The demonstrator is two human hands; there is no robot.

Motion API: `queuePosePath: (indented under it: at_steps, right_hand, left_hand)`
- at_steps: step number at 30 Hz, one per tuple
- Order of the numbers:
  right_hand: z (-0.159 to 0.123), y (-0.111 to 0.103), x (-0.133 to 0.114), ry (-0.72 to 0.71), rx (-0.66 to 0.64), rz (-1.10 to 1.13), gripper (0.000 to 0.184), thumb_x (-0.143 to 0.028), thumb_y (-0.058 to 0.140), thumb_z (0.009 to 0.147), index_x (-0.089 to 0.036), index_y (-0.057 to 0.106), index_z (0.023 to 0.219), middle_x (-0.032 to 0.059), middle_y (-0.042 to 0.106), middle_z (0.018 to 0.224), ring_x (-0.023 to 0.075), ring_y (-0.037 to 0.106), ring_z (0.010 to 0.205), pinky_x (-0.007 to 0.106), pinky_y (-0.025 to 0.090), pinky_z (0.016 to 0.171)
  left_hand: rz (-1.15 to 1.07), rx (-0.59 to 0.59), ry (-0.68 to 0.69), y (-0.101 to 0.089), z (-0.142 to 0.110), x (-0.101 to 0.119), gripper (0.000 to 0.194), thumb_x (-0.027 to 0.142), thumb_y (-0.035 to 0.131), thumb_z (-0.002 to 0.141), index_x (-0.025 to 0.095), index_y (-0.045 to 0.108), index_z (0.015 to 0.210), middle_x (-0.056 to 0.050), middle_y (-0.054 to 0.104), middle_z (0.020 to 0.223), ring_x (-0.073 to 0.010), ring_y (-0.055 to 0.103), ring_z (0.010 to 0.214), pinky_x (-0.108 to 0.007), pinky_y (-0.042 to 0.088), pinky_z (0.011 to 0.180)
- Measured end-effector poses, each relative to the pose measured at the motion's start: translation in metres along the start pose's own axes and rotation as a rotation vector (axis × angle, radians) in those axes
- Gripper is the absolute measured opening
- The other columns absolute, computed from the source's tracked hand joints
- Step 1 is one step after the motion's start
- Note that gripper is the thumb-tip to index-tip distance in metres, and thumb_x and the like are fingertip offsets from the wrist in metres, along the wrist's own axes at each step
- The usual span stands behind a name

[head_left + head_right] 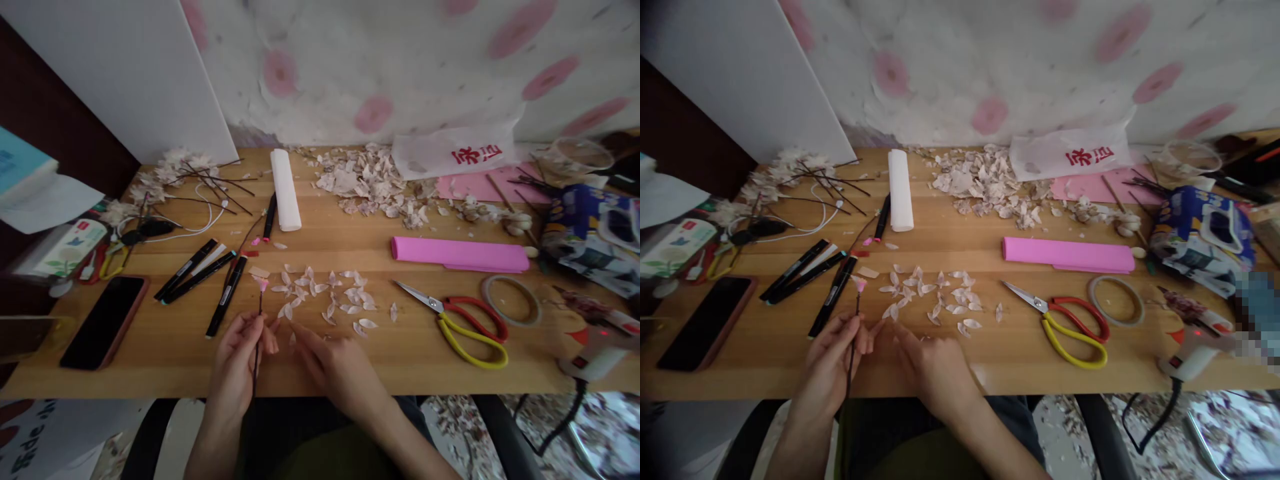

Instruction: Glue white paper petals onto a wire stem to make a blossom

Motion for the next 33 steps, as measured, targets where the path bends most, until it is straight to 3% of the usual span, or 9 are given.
queuePosePath:
  at_steps: [5, 10, 14, 16, 18, 22, 25, 29, 33]
  right_hand:
    - [0.018, 0.013, -0.012, 0.031, -0.059, -0.134, 0.047, -0.026, 0.049, 0.104, -0.019, 0.055, 0.151, 0.0106, 0.081, 0.078, 0.026, 0.076, 0.059, 0.027, 0.046, 0.048]
    - [0.004, 0.007, -0.007, 0.013, -0.113, -0.222, 0.047, -0.025, 0.052, 0.103, -0.019, 0.055, 0.15, 0.007, 0.079, 0.07, 0.0263, 0.076, 0.055, 0.027, 0.042, 0.044]
    - [-0.007, 0.001, -0.005, -0.007, -0.021, -0.165, 0.029, -0.025, 0.053, 0.103, -0.023, 0.072, 0.125, 0.0033, 0.078, 0.066, 0.0224, 0.074, 0.053, 0.025, 0.041, 0.045]
    - [-0.005, 0.0, -0.006, 0.03, 0.051, -0.138, 0.03, -0.028, 0.048, 0.106, -0.024, 0.076, 0.114, 0.0036, 0.078, 0.068, 0.0211, 0.074, 0.054, 0.025, 0.041, 0.046]
    - [0.003, 0.001, -0.008, 0.062, 0.078, -0.144, 0.034, -0.028, 0.045, 0.106, -0.022, 0.074, 0.123, 0.0044, 0.078, 0.067, 0.0211, 0.074, 0.053, 0.025, 0.041, 0.046]
    - [0.021, 0.007, -0.01, 0.174, -0.008, -0.197, 0.055, -0.029, 0.052, 0.102, -0.012, 0.049, 0.154, 0.0066, 0.079, 0.068, 0.0255, 0.075, 0.054, 0.028, 0.045, 0.045]
    - [0.024, 0.007, -0.01, 0.274, -0.069, -0.221, 0.06, -0.03, 0.055, 0.102, -0.011, 0.043, 0.157, 0.0089, 0.081, 0.074, 0.0287, 0.078, 0.061, 0.031, 0.052, 0.05]
    - [0.017, 0.003, -0.006, 0.366, -0.066, -0.228, 0.057, -0.034, 0.054, 0.104, -0.009, 0.047, 0.155, 0.0098, 0.08, 0.074, 0.0309, 0.078, 0.063, 0.034, 0.056, 0.054]
    - [0.018, 0.0, -0.009, 0.305, -0.031, -0.19, 0.053, -0.031, 0.052, 0.104, -0.011, 0.049, 0.153, 0.0079, 0.081, 0.077, 0.0271, 0.079, 0.065, 0.031, 0.056, 0.055]
  left_hand:
    - [-0.032, -0.015, 0.013, 0.002, 0.005, 0.005, 0.033, 0.044, 0.09, 0.073, 0.02, 0.07, 0.08, 0.007, 0.06, 0.048, -0.0128, 0.056, 0.052, -0.038, 0.058, 0.085]
    - [-0.062, -0.012, -0.005, 0.004, 0.011, 0.003, 0.031, 0.044, 0.089, 0.074, 0.02, 0.07, 0.08, 0.008, 0.06, 0.046, -0.0119, 0.056, 0.051, -0.043, 0.055, 0.096]
    - [-0.074, -0.019, -0.023, 0.003, 0.015, 0.001, 0.029, 0.042, 0.088, 0.075, 0.019, 0.071, 0.081, 0.008, 0.06, 0.047, -0.0115, 0.056, 0.051, -0.044, 0.053, 0.099]
    - [-0.074, -0.02, -0.026, 0.002, 0.017, 0.001, 0.029, 0.042, 0.088, 0.076, 0.019, 0.071, 0.081, 0.008, 0.061, 0.047, -0.0113, 0.056, 0.051, -0.042, 0.054, 0.096]
    - [-0.073, -0.022, -0.026, 0.001, 0.018, 0.002, 0.028, 0.041, 0.088, 0.076, 0.019, 0.071, 0.081, 0.008, 0.06, 0.047, -0.0114, 0.056, 0.051, -0.037, 0.055, 0.088]
    - [-0.075, -0.03, -0.018, -0.002, 0.018, 0.004, 0.03, 0.042, 0.088, 0.076, 0.019, 0.071, 0.082, 0.007, 0.059, 0.046, -0.0119, 0.055, 0.05, -0.027, 0.05, 0.065]
    - [-0.08, -0.029, -0.009, -0.006, 0.018, 0.003, 0.031, 0.044, 0.089, 0.075, 0.019, 0.071, 0.082, 0.007, 0.059, 0.046, -0.0108, 0.055, 0.05, -0.025, 0.047, 0.062]
    - [-0.084, -0.029, -0.015, -0.008, 0.019, 0.0, 0.031, 0.046, 0.088, 0.076, 0.019, 0.072, 0.082, 0.007, 0.06, 0.047, -0.0094, 0.055, 0.05, -0.024, 0.047, 0.065]
    - [-0.079, -0.034, -0.026, -0.006, 0.02, -0.001, 0.032, 0.046, 0.089, 0.075, 0.02, 0.072, 0.081, 0.007, 0.059, 0.046, -0.0099, 0.055, 0.049, -0.023, 0.046, 0.062]
Point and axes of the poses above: each hand's wrist, its own z-axis towards the middle knuckle, its own y-axis out of the palm, x = y × z, the point moved 2 cm from there along z, towards the middle knuckle
